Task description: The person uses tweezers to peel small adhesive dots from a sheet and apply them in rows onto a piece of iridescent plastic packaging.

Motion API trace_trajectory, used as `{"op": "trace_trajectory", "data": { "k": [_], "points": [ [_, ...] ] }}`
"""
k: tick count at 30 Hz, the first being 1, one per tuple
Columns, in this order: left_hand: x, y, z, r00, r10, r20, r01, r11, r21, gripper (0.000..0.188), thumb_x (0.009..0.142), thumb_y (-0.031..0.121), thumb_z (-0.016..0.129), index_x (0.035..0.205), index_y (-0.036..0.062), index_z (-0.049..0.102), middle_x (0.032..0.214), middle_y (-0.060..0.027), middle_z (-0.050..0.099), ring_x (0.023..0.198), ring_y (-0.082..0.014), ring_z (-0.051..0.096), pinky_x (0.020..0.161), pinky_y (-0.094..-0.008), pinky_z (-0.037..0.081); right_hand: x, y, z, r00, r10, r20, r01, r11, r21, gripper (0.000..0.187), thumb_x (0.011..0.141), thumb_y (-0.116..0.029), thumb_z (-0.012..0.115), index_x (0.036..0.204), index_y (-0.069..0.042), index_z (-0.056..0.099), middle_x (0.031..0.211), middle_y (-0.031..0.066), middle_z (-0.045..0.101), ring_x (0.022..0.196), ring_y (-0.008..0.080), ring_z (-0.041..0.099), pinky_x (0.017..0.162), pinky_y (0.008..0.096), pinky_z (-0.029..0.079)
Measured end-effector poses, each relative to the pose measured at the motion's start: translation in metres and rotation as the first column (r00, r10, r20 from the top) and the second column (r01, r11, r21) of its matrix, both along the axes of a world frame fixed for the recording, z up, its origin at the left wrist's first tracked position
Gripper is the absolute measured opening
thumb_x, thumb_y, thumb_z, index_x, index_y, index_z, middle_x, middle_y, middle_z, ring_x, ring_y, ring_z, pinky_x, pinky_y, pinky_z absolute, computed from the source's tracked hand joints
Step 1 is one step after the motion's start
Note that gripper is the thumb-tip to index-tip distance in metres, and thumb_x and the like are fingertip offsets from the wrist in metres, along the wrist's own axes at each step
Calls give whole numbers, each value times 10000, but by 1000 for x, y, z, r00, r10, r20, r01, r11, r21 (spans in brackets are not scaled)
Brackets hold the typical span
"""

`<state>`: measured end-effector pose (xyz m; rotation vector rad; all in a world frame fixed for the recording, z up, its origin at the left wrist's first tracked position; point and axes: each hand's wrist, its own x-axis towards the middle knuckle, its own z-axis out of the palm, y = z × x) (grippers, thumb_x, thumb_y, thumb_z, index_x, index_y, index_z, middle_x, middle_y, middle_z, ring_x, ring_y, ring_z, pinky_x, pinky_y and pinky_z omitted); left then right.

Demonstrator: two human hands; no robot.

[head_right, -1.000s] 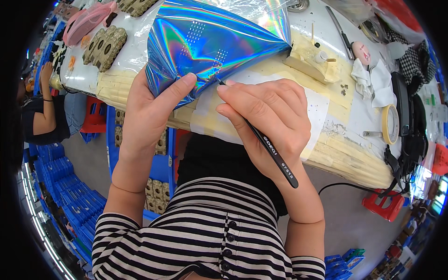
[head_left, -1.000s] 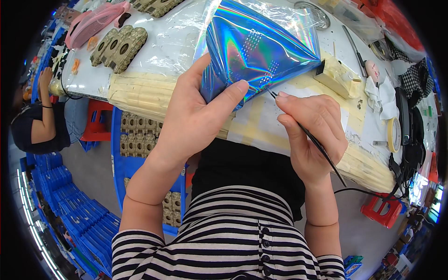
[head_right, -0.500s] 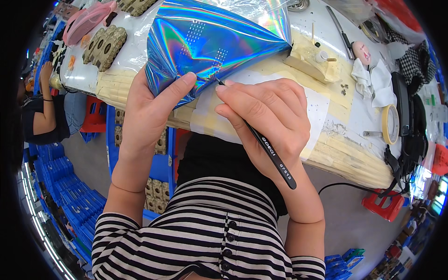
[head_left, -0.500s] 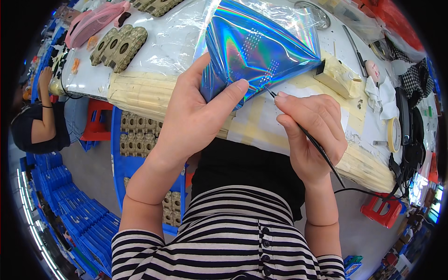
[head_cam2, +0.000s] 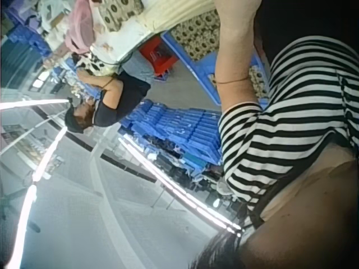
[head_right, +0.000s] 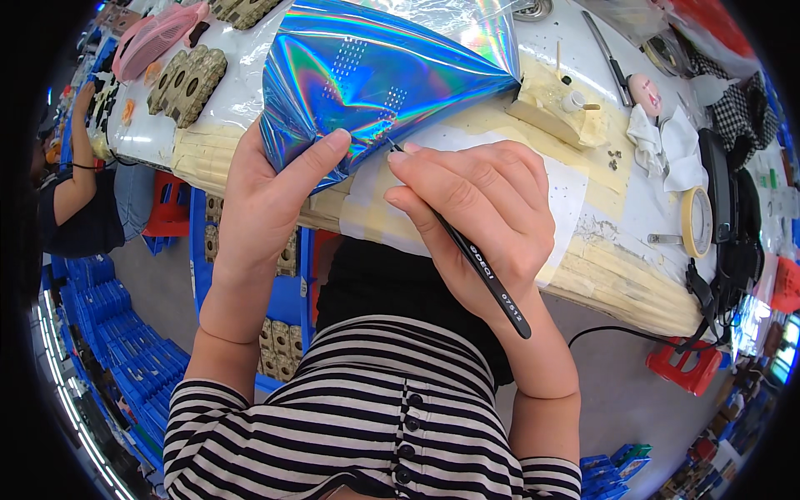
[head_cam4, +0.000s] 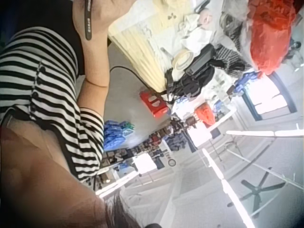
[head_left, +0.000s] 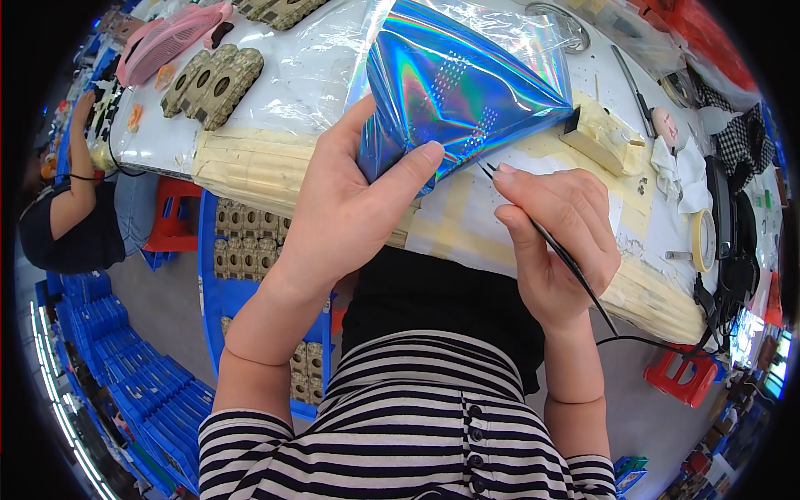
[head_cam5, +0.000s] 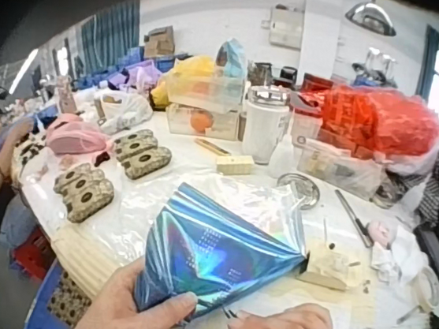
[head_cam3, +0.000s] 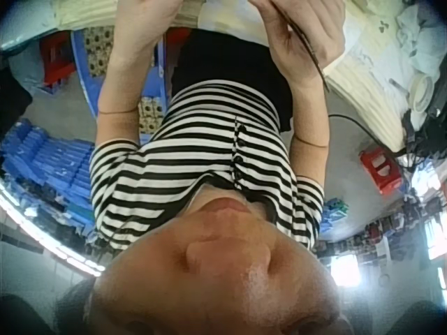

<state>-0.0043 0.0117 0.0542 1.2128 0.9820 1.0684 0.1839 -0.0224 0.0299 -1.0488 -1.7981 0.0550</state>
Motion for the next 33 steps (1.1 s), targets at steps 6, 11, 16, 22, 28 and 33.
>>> {"op": "trace_trajectory", "data": {
  "k": [6, 11, 16, 22, 28, 33],
  "points": [
    [1, 0, -1, 1000, 5, 6, -5, 1000, 8, 311, 911, 55, 635, 1206, -17, 567, 1049, -34, 666, 924, -64, 594, 825, -232, 478, 0, 1, -1, 1000, 8, -3, -8, 1000, 1, 222, 718, -110, 809, 926, -77, 738, 863, 44, 719, 727, 187, 622, 745, 320, 462],
    [0, 0, -1, 1000, 4, 6, -4, 1000, 8, 306, 911, 57, 635, 1201, -16, 569, 1036, -29, 666, 914, -59, 592, 816, -227, 477, 0, 1, 0, 1000, -2, -12, 2, 1000, 1, 218, 723, -105, 805, 927, -76, 736, 858, 43, 718, 723, 188, 620, 735, 318, 462],
    [1, 0, -1, 1000, 0, 0, 0, 1000, 10, 305, 912, 57, 634, 1201, -18, 569, 1030, -28, 665, 902, -57, 591, 803, -223, 478, -1, 1, 1, 1000, -4, -10, 5, 1000, 14, 228, 720, -109, 808, 933, -74, 734, 852, 41, 716, 722, 189, 618, 734, 317, 464],
    [0, 0, -2, 1000, -20, 4, 20, 1000, 6, 304, 915, 58, 632, 1202, -21, 569, 1027, -31, 665, 901, -60, 590, 805, -226, 479, -1, 2, 0, 1000, -6, -8, 6, 1000, 22, 235, 718, -106, 809, 938, -72, 733, 858, 43, 716, 727, 189, 618, 743, 316, 465],
    [0, 1, -3, 1000, -31, 2, 31, 999, 37, 310, 917, 54, 626, 1211, -24, 565, 1035, -36, 665, 920, -67, 590, 826, -238, 481, -1, 1, -1, 1000, -9, -14, 10, 1000, 21, 233, 722, -103, 806, 943, -74, 736, 864, 44, 717, 731, 190, 618, 749, 318, 465],
    [0, 0, -2, 1000, -21, -4, 21, 1000, 21, 317, 921, 55, 619, 1223, -20, 558, 1053, -38, 660, 938, -68, 585, 838, -239, 477, -1, 0, 1, 1000, 1, -7, -1, 1000, 13, 227, 730, -108, 801, 945, -71, 736, 866, 47, 717, 734, 194, 618, 745, 319, 465]
  ]
}}
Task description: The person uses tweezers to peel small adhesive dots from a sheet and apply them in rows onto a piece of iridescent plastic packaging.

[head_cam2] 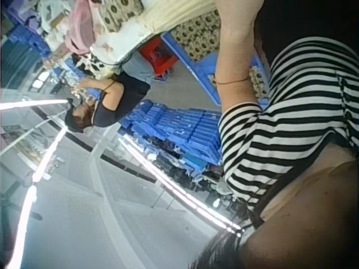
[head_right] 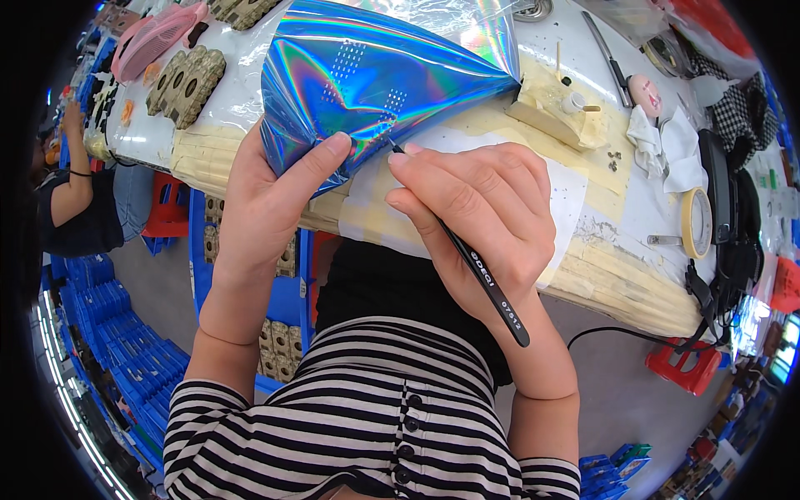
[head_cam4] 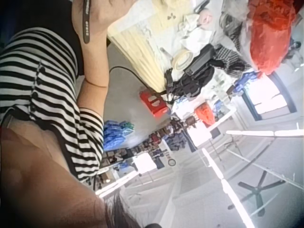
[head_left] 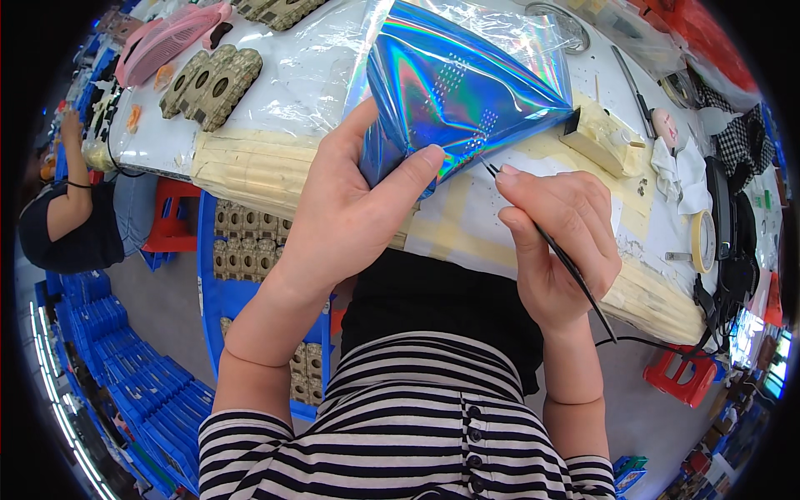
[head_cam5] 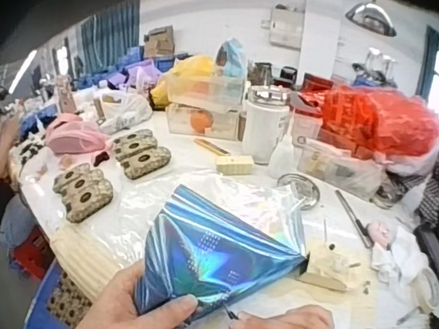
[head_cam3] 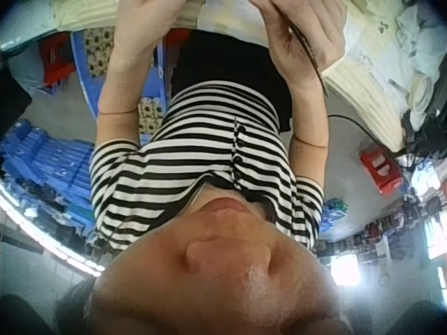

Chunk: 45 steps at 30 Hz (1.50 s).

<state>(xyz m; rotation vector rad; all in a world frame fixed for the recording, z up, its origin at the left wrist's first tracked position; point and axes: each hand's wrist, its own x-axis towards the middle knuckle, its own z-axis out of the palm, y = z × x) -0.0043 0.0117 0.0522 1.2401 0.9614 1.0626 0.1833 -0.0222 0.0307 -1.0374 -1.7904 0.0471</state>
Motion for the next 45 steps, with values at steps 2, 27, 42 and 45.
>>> {"op": "trace_trajectory", "data": {
  "k": [2, 27, 42, 45],
  "points": [
    [0, 1, 2, 1000, -3, -5, 3, 1000, -8, 317, 924, 58, 615, 1227, -15, 557, 1065, -38, 657, 952, -68, 581, 846, -240, 474, 2, -1, 3, 1000, 2, -1, -2, 1000, -14, 219, 738, -109, 797, 944, -68, 736, 868, 51, 718, 736, 199, 619, 740, 323, 468],
    [4, -1, 3, 994, 4, 112, 1, 999, -46, 444, 937, 9, 559, 1357, -21, 421, 1202, -86, 583, 1086, -122, 551, 947, -272, 445, -16, -2, -1, 950, -133, 282, 87, 981, 172, 249, 870, -218, 720, 995, -5, 690, 889, 142, 694, 784, 236, 709, 683, 338, 612],
    [5, -1, -1, 990, 51, 128, -46, 998, -47, 411, 922, 35, 616, 1307, -12, 481, 1143, -76, 631, 1025, -123, 601, 904, -267, 475, -18, -1, -1, 942, -140, 304, 91, 981, 169, 235, 885, -216, 703, 983, -4, 694, 884, 135, 695, 792, 227, 713, 682, 332, 611],
    [5, -1, -1, 990, 53, 127, -47, 998, -47, 408, 923, 39, 617, 1305, -12, 482, 1143, -74, 631, 1025, -121, 598, 903, -265, 474, -17, -1, 1, 942, -125, 311, 77, 984, 163, 237, 884, -214, 702, 987, 0, 693, 882, 138, 695, 793, 228, 713, 687, 332, 610]
  ]
}}
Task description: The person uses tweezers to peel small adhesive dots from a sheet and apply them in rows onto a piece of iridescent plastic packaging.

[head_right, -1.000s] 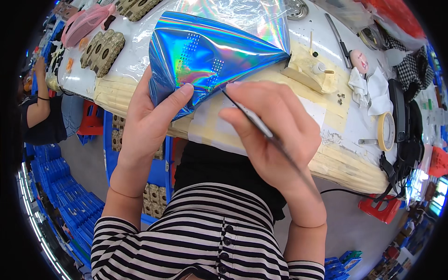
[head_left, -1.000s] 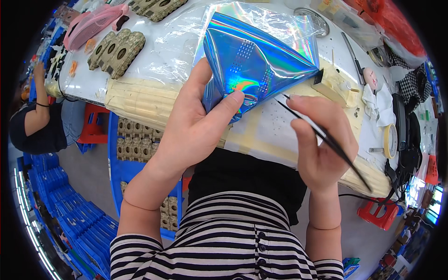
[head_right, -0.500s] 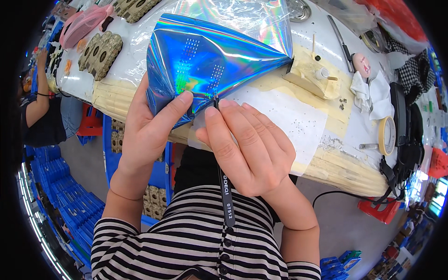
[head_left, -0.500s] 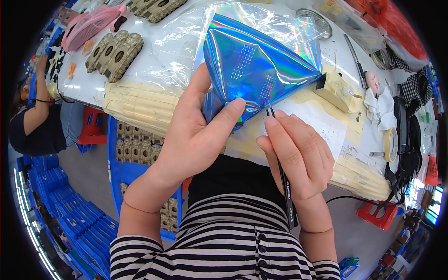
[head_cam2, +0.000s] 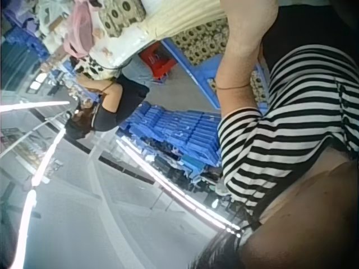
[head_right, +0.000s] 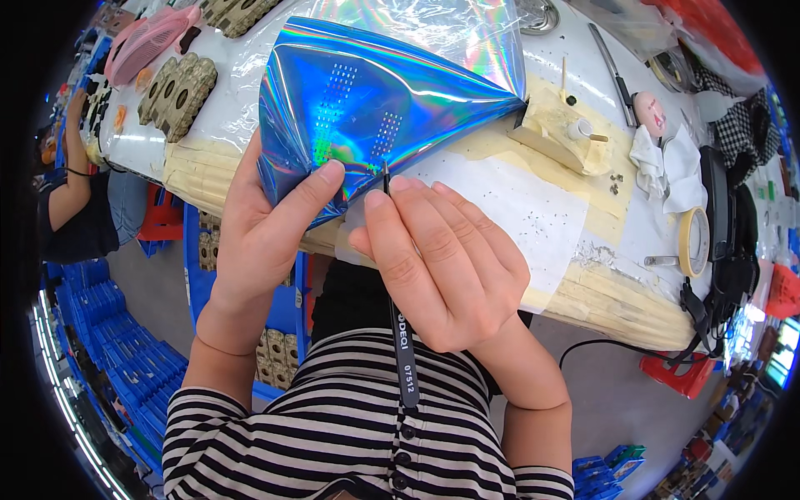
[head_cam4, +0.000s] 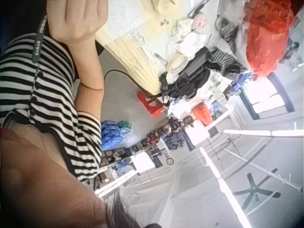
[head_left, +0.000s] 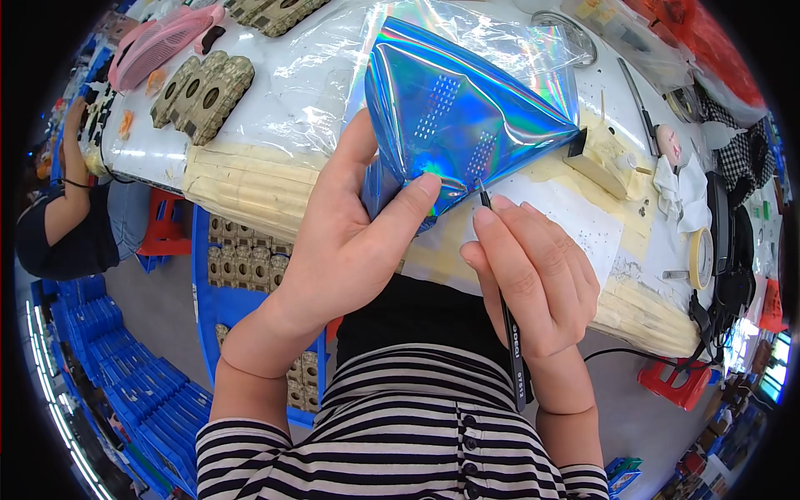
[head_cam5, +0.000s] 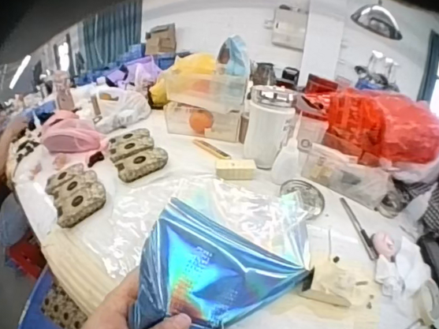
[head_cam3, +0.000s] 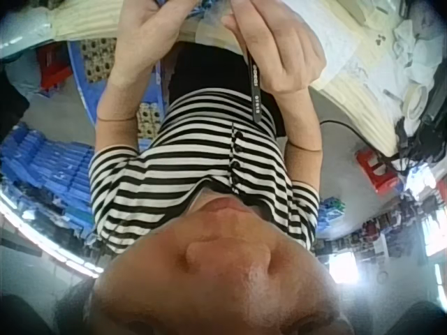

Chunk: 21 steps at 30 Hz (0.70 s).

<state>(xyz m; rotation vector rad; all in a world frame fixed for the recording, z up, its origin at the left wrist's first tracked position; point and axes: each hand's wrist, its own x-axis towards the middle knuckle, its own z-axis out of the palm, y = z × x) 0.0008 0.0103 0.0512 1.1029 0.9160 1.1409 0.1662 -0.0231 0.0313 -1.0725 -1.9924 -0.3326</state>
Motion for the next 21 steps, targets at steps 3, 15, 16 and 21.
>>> {"op": "trace_trajectory", "data": {
  "k": [3, 15, 16, 21],
  "points": [
    [-1, 0, 1, 1000, -12, -8, 12, 1000, -3, 408, 924, 40, 617, 1305, -11, 482, 1144, -72, 629, 1027, -118, 594, 903, -264, 472, 1, 0, -1, 1000, 0, 4, 0, 1000, 5, 240, 884, -213, 702, 990, 2, 692, 879, 139, 696, 793, 230, 713, 690, 333, 610],
    [-3, 0, 4, 996, -70, -54, 71, 997, 6, 482, 954, 8, 539, 1407, -15, 376, 1243, -79, 562, 1129, -114, 527, 973, -270, 429, 1, -1, -2, 999, 2, -32, -2, 1000, 1, 244, 871, -216, 715, 987, -2, 693, 880, 138, 697, 792, 236, 714, 685, 339, 611],
    [-2, 0, 4, 996, -70, -49, 70, 998, 3, 482, 954, 9, 539, 1408, -14, 376, 1243, -78, 562, 1129, -114, 526, 973, -270, 429, 1, -1, -2, 999, 2, -32, -2, 1000, 0, 244, 871, -217, 714, 986, -2, 694, 880, 137, 697, 792, 235, 714, 686, 339, 611],
    [-3, 1, 2, 996, -74, -48, 74, 997, 3, 465, 954, 10, 539, 1394, -13, 391, 1221, -68, 569, 1105, -104, 529, 953, -261, 434, 1, -1, -2, 1000, 4, -30, -4, 1000, -3, 246, 872, -221, 713, 983, -2, 696, 881, 135, 698, 792, 234, 714, 689, 337, 610]
  ]
}}
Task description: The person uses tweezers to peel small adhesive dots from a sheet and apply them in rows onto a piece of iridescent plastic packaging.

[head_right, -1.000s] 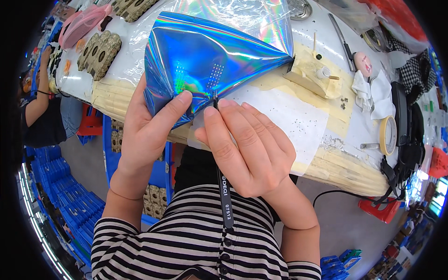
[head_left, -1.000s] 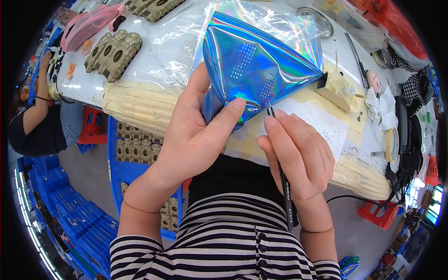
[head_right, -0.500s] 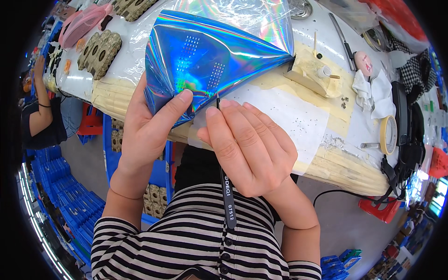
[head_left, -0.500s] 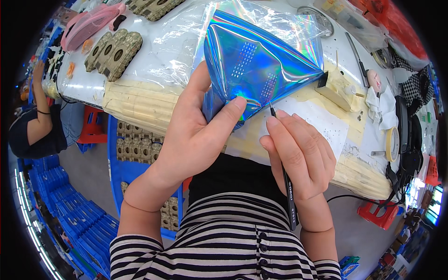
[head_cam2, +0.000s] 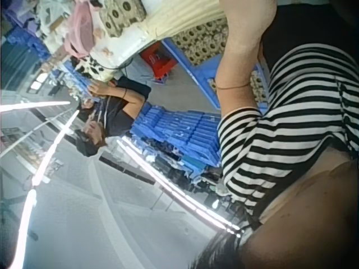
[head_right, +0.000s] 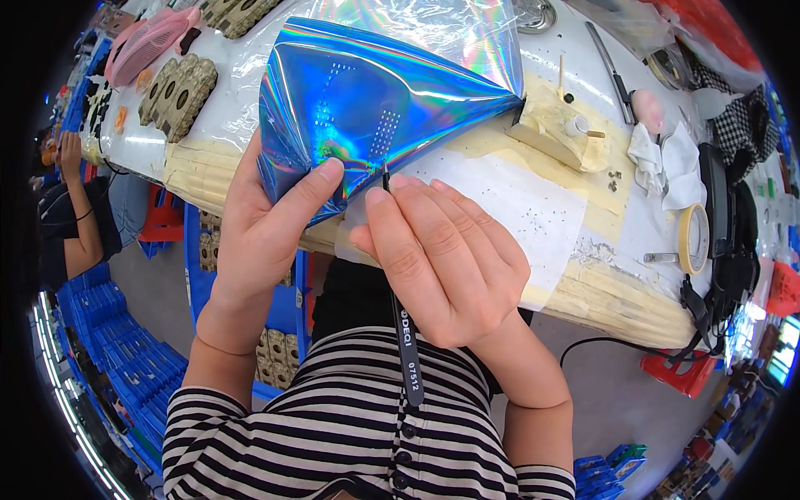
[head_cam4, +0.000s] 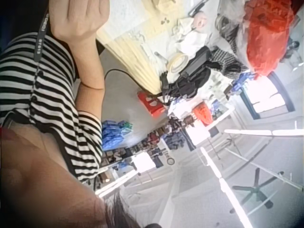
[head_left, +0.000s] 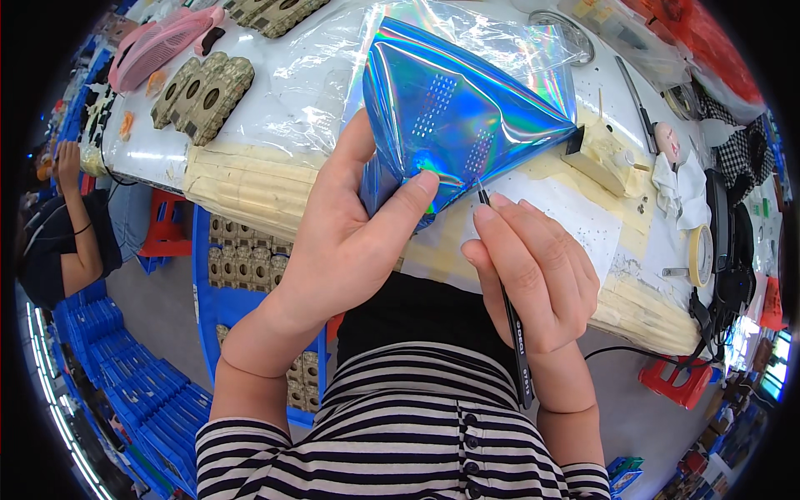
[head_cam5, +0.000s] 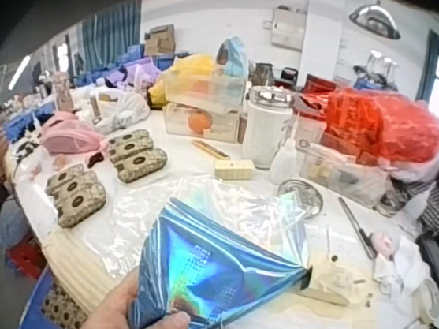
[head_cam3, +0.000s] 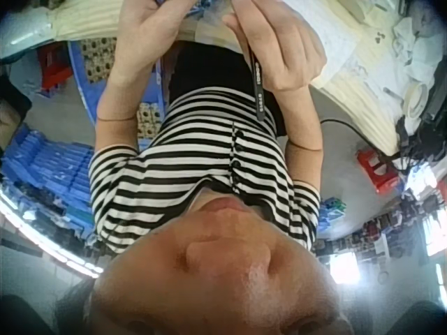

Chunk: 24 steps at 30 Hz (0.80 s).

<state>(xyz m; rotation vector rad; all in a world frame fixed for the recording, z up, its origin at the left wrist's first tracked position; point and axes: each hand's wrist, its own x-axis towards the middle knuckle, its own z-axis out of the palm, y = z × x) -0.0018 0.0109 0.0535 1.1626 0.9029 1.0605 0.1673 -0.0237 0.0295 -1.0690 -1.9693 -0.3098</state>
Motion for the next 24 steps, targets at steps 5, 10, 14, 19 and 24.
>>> {"op": "trace_trajectory", "data": {
  "k": [5, 10, 14, 19, 24],
  "points": [
    [-2, 1, 0, 1000, -16, -16, 16, 1000, -10, 440, 953, 12, 539, 1373, -13, 409, 1194, -58, 575, 1076, -94, 533, 930, -252, 440, 0, 0, 0, 1000, -2, -1, 2, 1000, 3, 245, 870, -219, 714, 982, -2, 696, 883, 137, 698, 788, 234, 714, 687, 335, 611],
    [0, 1, 1, 1000, -1, 3, 1, 1000, -3, 459, 951, 11, 541, 1387, -15, 400, 1211, -67, 571, 1096, -105, 532, 948, -259, 435, -1, 1, -1, 1000, -6, -10, 6, 1000, 14, 244, 868, -216, 717, 983, -2, 695, 882, 139, 698, 786, 234, 714, 688, 335, 612],
    [0, 0, 1, 1000, -8, 13, 8, 1000, -6, 471, 951, 10, 543, 1396, -17, 391, 1235, -77, 562, 1119, -114, 526, 965, -266, 427, 0, 1, -2, 1000, 4, -8, -3, 1000, 18, 243, 867, -214, 718, 984, -2, 695, 880, 138, 698, 785, 234, 713, 692, 336, 612],
    [0, 0, 1, 1000, -5, 11, 5, 1000, -13, 470, 952, 10, 544, 1395, -20, 391, 1245, -81, 557, 1127, -115, 522, 971, -268, 424, 0, 0, -1, 1000, 2, -3, -2, 1000, 11, 237, 867, -211, 717, 981, -4, 697, 883, 138, 699, 791, 235, 714, 692, 338, 611],
    [0, 0, 0, 1000, -1, 5, 1, 1000, -2, 469, 952, 9, 543, 1394, -21, 391, 1249, -81, 555, 1131, -116, 519, 975, -268, 421, 1, 0, -2, 1000, 4, -17, -4, 1000, 15, 244, 864, -209, 720, 989, -1, 693, 884, 137, 701, 795, 239, 714, 693, 340, 610]
  ]
}}
